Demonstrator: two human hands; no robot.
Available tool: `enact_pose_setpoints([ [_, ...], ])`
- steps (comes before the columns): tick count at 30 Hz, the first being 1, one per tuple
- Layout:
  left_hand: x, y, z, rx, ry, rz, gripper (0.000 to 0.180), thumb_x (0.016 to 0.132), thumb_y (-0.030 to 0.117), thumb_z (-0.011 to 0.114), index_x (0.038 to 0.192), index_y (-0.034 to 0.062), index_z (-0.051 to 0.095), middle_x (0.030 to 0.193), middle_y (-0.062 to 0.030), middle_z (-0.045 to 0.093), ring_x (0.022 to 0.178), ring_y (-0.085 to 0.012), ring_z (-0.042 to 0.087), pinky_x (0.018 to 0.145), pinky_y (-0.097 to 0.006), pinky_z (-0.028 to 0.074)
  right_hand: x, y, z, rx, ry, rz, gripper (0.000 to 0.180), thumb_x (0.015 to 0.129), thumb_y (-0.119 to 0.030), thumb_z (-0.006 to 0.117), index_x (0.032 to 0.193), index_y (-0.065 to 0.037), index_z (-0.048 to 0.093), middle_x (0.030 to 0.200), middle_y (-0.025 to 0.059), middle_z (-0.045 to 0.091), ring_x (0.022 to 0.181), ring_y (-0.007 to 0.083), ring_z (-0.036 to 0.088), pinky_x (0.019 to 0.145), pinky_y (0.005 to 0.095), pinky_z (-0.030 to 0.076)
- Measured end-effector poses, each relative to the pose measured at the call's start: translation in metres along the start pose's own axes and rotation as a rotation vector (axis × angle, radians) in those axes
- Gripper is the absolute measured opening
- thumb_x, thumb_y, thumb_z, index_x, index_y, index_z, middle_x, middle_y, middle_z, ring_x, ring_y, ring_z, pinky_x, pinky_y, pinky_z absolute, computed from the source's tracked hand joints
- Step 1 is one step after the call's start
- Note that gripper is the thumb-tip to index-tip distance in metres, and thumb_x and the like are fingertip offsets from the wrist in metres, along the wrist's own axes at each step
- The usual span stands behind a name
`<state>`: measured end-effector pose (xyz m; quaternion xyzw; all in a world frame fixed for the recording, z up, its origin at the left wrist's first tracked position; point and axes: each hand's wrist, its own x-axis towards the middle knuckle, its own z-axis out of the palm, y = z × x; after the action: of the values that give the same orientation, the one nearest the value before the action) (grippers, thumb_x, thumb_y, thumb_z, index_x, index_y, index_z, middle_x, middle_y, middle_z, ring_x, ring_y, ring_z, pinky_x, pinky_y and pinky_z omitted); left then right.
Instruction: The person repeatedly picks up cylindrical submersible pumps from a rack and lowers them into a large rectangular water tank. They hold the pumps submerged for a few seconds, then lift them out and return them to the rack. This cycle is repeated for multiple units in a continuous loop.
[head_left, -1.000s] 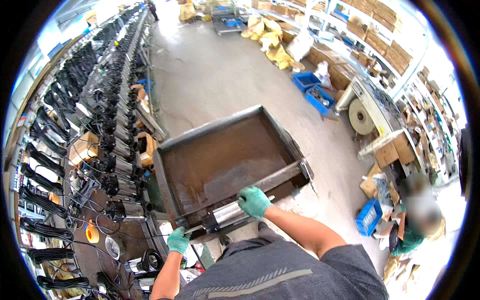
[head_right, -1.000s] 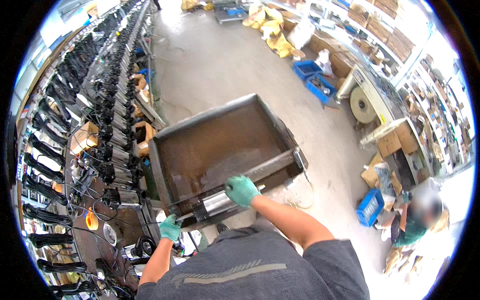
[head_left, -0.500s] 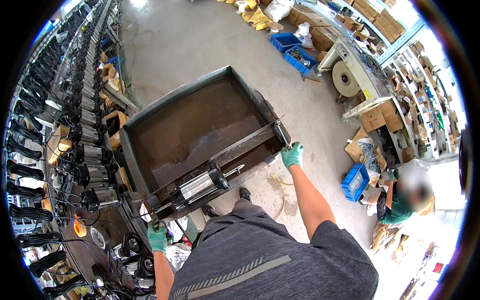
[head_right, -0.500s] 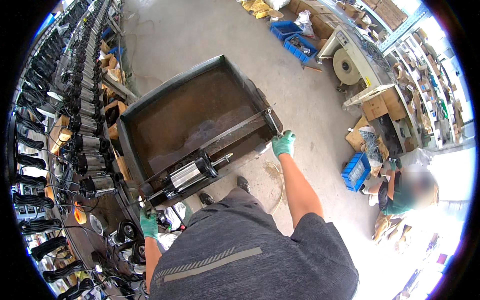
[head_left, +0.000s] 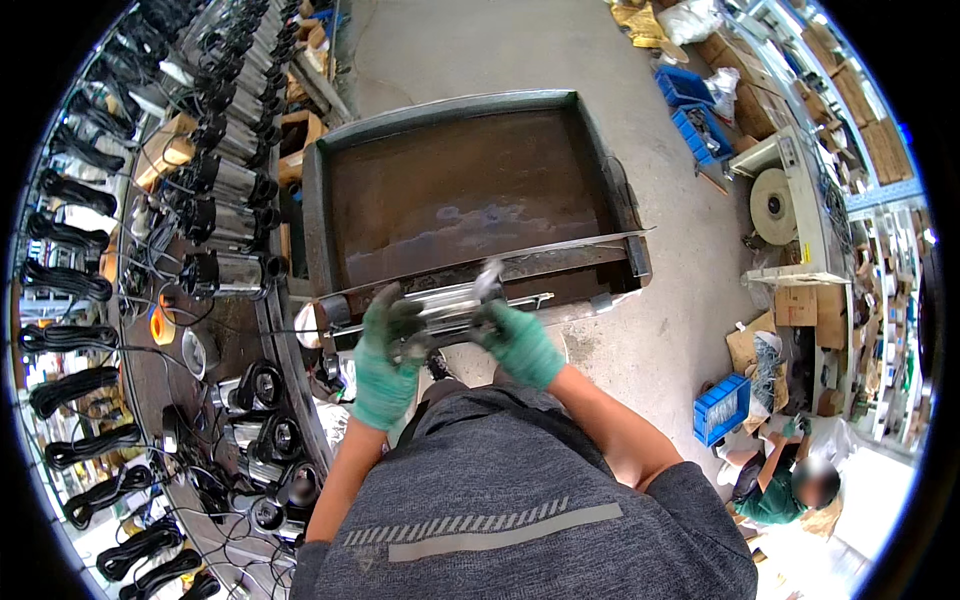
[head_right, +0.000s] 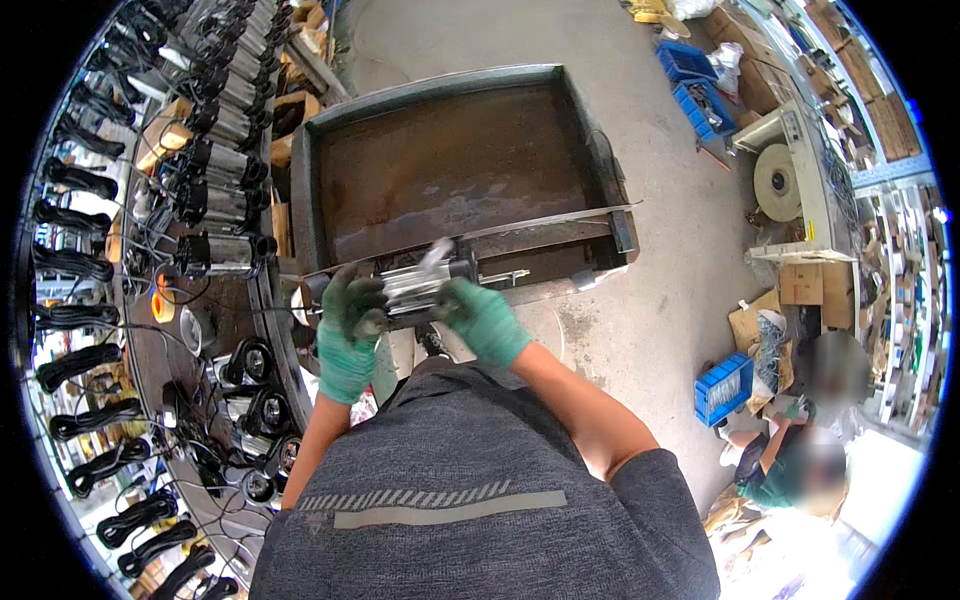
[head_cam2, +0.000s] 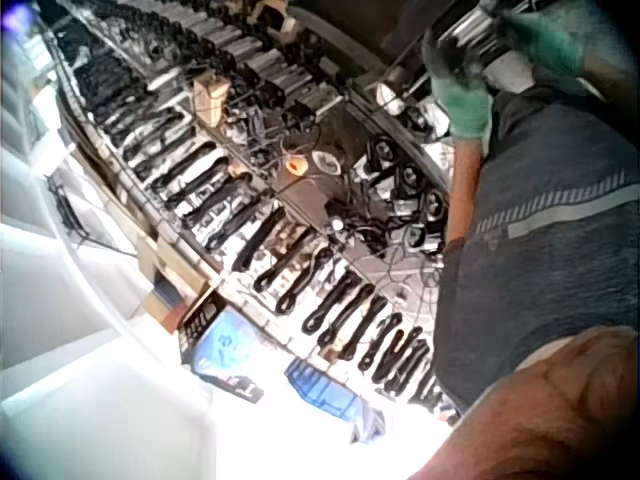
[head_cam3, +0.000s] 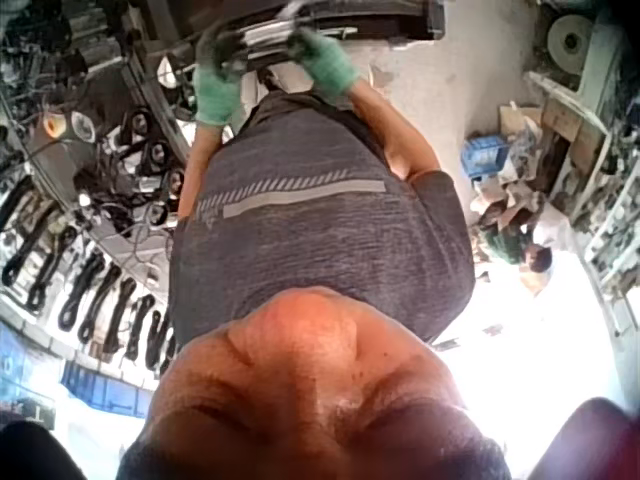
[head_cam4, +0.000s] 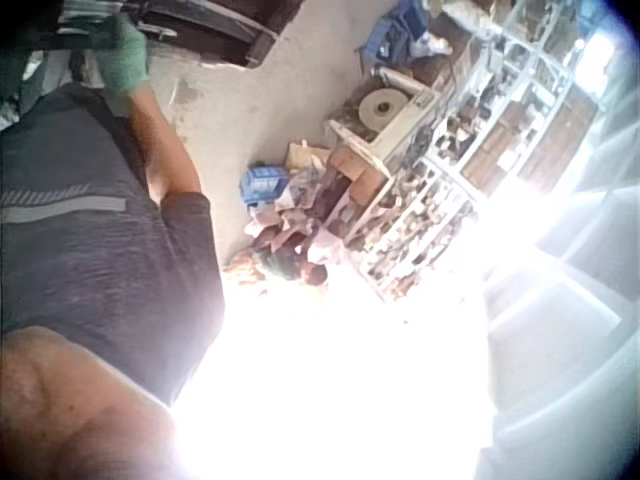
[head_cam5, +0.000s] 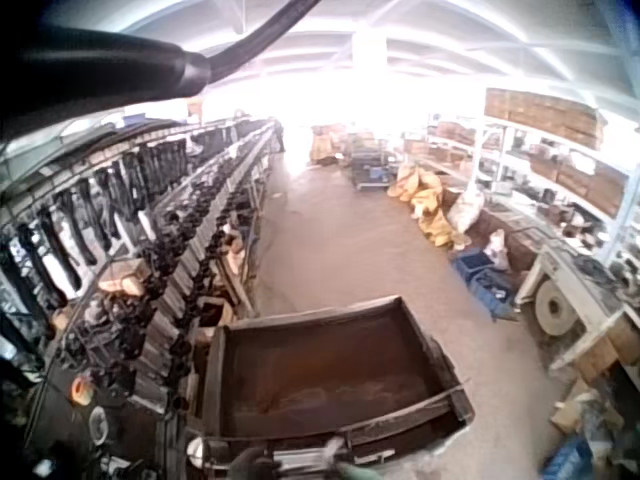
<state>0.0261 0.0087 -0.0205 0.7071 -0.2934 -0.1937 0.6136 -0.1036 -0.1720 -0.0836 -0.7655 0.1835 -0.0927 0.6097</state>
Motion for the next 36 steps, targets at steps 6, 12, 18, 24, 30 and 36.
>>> enact_pose_setpoints([
  [6,0.003,-0.013,0.005,-0.058,0.266,-0.07,0.026,0.108,0.023,0.052,0.127,0.0061,0.057,0.094,-0.0052,0.061,0.078,-0.0131,0.058,0.071,-0.027,0.05,0.023,0.002,0.077,-0.183,-0.202,-0.274,0.031,0.088,-0.018,0.075,0.115,-0.006,0.067,0.1,0.0201,0.069,0.091,0.0393,0.07,0.075,0.0467,0.057],
  [12,-0.004,-0.108,-0.107,-0.82,0.742,-0.508,0.018,0.102,0.026,0.053,0.094,0.0107,0.06,0.067,0.0015,0.048,0.052,-0.0114,0.037,0.048,-0.028,0.031,0.042,-0.026,0.025,-0.579,0.063,-0.499,0.034,0.084,-0.009,0.076,0.117,-0.004,0.068,0.104,0.0159,0.071,0.091,0.0343,0.071,0.078,0.0417,0.058],
  [18,-0.01,-0.192,-0.166,-0.562,0.714,-0.901,0.034,0.106,0.042,0.053,0.086,0.0165,0.062,0.06,0.0032,0.049,0.044,-0.0102,0.036,0.039,-0.027,0.026,0.082,-0.015,0.004,-0.551,-0.061,-0.128,0.022,0.087,-0.016,0.073,0.107,-0.007,0.073,0.093,0.0157,0.073,0.082,0.0338,0.071,0.074,0.0431,0.057],
  [24,0.002,-0.192,-0.171,-0.492,0.482,-0.994,0.027,0.107,0.036,0.053,0.091,0.0151,0.061,0.063,-0.0012,0.056,0.042,-0.0097,0.037,0.038,-0.026,0.026,0.09,-0.002,0.007,-0.526,-0.081,-0.024,0.019,0.086,-0.015,0.072,0.102,-0.006,0.074,0.091,0.0161,0.073,0.081,0.0353,0.071,0.072,0.0425,0.057],
  [30,0.001,-0.198,-0.188,-0.518,0.291,-1.008,0.023,0.105,0.036,0.057,0.095,0.0155,0.063,0.069,-0.0038,0.065,0.045,-0.0104,0.043,0.04,-0.027,0.032,0.094,0.001,0.007,-0.587,-0.081,-0.136,0.014,0.085,-0.01,0.069,0.098,-0.005,0.073,0.092,0.017,0.072,0.084,0.0384,0.069,0.073,0.0438,0.056],
  [36,0.01,-0.192,-0.188,-0.441,0.235,-1.065,0.023,0.106,0.035,0.056,0.095,0.0156,0.064,0.068,-0.0028,0.063,0.045,-0.0106,0.044,0.04,-0.028,0.032,0.096,0.002,0.008,-0.621,-0.072,-0.22,0.013,0.084,-0.008,0.068,0.096,-0.005,0.072,0.088,0.0172,0.07,0.081,0.0392,0.068,0.071,0.0451,0.055],
])
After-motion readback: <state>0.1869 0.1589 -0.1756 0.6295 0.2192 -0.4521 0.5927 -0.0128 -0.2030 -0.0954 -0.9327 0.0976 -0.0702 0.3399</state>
